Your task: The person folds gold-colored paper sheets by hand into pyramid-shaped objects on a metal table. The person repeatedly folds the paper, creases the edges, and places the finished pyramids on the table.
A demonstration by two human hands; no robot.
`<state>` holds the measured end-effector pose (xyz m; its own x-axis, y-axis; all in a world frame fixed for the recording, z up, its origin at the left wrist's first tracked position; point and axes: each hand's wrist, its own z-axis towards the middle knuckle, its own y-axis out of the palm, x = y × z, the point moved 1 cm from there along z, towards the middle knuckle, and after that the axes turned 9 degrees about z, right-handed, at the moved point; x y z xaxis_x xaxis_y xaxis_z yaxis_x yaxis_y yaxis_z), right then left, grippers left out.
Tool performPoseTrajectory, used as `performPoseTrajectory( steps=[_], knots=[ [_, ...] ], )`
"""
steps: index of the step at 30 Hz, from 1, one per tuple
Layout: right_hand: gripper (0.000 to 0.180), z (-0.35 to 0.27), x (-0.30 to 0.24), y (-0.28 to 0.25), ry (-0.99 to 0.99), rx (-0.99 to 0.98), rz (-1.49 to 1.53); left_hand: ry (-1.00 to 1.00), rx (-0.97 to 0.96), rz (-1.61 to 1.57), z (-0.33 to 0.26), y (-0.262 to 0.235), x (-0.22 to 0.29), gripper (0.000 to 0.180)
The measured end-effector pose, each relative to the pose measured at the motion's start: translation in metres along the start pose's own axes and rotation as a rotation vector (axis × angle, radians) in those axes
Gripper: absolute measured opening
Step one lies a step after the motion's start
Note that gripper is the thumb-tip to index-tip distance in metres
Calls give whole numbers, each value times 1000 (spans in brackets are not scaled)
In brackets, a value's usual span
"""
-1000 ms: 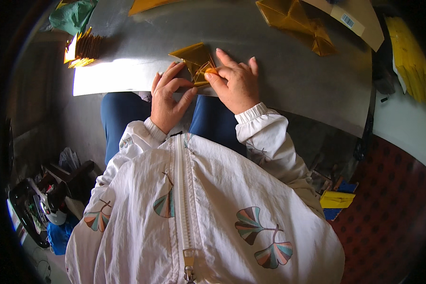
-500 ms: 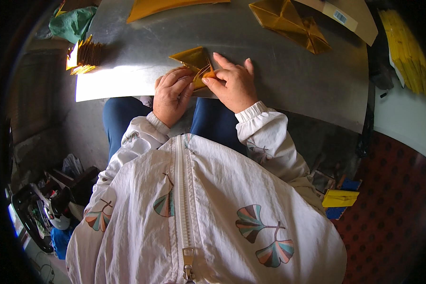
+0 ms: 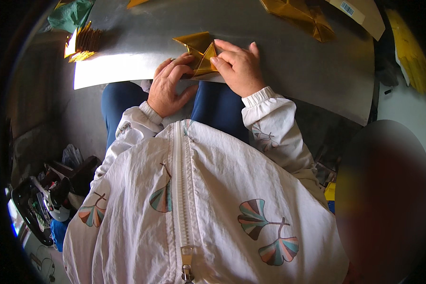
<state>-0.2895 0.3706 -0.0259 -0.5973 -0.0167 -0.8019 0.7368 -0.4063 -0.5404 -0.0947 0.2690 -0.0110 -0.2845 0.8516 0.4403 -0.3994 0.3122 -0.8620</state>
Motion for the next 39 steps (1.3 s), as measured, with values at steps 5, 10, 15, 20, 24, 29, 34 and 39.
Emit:
performPoseTrajectory(
  steps=[5, 10, 15, 20, 24, 29, 34, 39],
  knots=[
    [26, 0, -2, 2, 8, 12, -26, 19, -4, 44, 0, 2, -3, 28],
    [24, 2, -8, 9, 51, 76, -26, 44, 43, 4, 2, 0, -7, 17],
    [23, 0, -12, 15, 52, 144, -86, 52, 78, -8, 3, 4, -10, 15],
    [23, -1, -14, 20, 22, 185, -137, 38, 76, -77, 4, 5, -11, 17],
    [24, -1, -16, 21, 16, 206, -186, 4, 89, -129, 1, 2, -9, 21],
    [23, -1, -19, 23, 30, 205, -196, 14, 133, 87, -5, -6, -6, 42],
    [21, -1, -20, 19, 34, 176, -143, -23, -14, 74, -2, 0, 5, 62],
    [21, 0, -24, 16, 56, 140, -96, -10, -39, 24, 1, -3, 1, 65]
  ],
)
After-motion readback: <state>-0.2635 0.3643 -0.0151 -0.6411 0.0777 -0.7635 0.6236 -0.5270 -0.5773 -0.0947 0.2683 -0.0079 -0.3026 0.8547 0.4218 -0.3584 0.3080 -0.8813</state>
